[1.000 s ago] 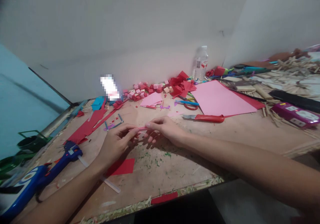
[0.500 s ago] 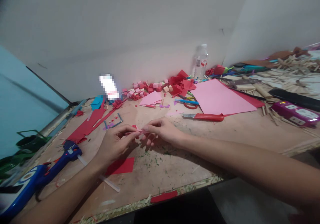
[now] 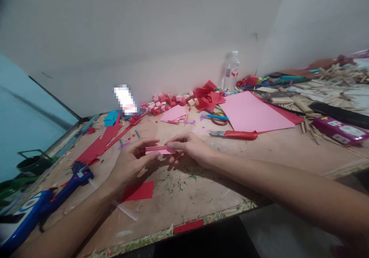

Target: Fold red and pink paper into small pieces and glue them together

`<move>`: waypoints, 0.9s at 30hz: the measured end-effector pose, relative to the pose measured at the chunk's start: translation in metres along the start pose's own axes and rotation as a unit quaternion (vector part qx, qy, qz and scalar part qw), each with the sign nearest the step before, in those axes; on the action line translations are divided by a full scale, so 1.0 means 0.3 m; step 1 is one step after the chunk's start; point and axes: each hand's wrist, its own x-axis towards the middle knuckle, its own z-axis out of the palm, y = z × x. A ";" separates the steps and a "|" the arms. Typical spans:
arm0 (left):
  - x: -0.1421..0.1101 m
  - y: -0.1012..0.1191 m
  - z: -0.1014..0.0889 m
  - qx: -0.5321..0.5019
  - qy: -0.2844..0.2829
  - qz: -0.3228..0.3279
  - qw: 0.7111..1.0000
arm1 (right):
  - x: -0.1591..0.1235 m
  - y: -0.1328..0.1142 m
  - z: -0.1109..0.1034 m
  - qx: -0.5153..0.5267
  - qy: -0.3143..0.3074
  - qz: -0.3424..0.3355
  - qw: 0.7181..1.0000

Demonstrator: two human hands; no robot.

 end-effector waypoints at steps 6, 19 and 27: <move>-0.016 0.025 0.018 -0.042 -0.009 0.004 0.999 | 0.010 0.006 -0.005 -0.009 0.026 -0.005 1.000; -0.008 0.003 -0.011 0.109 0.020 0.168 0.979 | 0.005 0.026 -0.001 0.036 -0.025 0.004 0.999; -0.001 0.002 -0.017 0.140 0.018 0.163 0.976 | 0.008 0.012 -0.011 0.029 -0.035 -0.013 0.999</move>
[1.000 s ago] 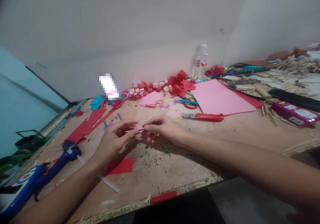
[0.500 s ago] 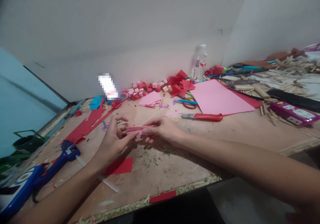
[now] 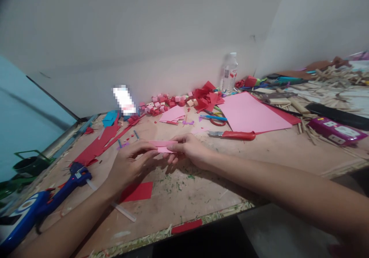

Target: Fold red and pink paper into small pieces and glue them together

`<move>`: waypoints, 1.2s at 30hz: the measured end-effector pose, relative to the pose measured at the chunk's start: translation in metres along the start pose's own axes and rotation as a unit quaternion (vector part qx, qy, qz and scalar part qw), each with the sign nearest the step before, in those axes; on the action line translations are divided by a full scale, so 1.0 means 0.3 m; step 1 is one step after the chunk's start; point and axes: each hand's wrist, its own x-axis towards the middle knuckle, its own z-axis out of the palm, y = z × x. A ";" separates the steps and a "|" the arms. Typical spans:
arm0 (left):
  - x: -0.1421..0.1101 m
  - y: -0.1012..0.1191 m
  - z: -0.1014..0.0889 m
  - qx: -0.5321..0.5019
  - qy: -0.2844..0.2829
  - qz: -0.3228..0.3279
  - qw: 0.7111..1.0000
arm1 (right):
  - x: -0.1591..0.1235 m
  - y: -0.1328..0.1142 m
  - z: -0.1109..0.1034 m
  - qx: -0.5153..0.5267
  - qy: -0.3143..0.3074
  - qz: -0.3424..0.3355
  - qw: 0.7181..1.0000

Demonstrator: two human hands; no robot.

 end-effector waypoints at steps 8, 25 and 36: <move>-0.001 0.008 0.001 -0.003 0.012 -0.012 1.000 | -0.009 -0.004 0.010 -0.007 -0.010 0.008 1.000; -0.012 0.011 0.035 -0.133 0.039 -0.123 0.983 | -0.025 -0.016 0.042 -0.114 0.018 -0.038 0.993; 0.005 0.019 0.031 -0.220 0.016 -0.178 0.959 | -0.033 -0.016 0.049 -0.139 0.020 -0.051 0.989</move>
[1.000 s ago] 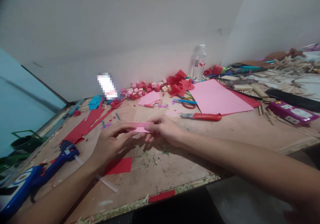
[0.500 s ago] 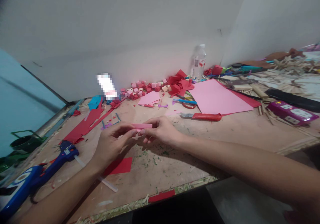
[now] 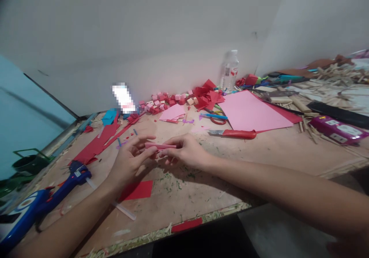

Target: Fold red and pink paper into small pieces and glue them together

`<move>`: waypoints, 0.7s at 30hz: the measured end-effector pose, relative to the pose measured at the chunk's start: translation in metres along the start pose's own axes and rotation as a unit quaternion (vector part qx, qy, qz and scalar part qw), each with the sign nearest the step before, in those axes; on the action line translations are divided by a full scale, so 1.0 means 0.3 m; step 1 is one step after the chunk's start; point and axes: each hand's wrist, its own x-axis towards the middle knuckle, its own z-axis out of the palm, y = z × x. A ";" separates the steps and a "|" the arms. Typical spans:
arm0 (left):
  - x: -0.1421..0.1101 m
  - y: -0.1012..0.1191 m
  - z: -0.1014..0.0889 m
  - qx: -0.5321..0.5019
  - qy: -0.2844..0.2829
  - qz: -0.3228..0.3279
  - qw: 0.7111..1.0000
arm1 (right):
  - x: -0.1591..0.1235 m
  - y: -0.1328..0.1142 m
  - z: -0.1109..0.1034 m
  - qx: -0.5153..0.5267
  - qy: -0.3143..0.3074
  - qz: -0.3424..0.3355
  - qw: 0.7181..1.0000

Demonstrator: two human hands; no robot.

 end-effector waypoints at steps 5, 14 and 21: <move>-0.004 0.000 0.005 -0.039 -0.025 -0.067 0.997 | -0.002 0.000 -0.002 0.012 -0.001 0.020 1.000; -0.012 0.000 0.010 -0.040 -0.028 -0.080 0.996 | 0.007 0.006 -0.011 0.044 -0.038 0.022 0.998; -0.015 0.009 0.020 -0.022 -0.044 -0.078 0.996 | 0.005 0.001 -0.010 0.030 -0.027 0.041 0.998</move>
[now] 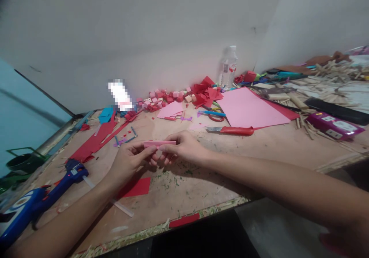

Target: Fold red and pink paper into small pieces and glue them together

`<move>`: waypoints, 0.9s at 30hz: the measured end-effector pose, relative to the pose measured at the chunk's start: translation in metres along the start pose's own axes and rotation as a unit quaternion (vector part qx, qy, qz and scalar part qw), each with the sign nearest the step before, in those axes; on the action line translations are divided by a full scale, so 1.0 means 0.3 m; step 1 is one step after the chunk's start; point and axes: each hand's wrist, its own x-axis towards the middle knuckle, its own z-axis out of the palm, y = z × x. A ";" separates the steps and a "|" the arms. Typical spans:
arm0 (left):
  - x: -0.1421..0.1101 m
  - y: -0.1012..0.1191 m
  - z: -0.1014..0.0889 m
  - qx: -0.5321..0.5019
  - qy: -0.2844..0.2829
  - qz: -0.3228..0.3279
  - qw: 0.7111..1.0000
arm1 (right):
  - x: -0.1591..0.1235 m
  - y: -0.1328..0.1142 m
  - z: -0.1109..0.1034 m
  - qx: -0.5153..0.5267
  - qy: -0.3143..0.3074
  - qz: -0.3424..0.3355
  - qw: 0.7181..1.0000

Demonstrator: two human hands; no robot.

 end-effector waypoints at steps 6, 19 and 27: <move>-0.007 -0.005 0.004 -0.010 -0.016 -0.008 1.000 | 0.001 0.010 0.004 -0.005 -0.031 0.002 0.999; 0.003 -0.006 0.002 0.001 0.007 0.021 1.000 | -0.001 -0.014 -0.007 -0.031 -0.020 0.033 0.999; -0.001 -0.025 0.014 -0.069 0.017 -0.013 0.997 | 0.011 0.013 0.001 0.042 0.019 0.033 0.998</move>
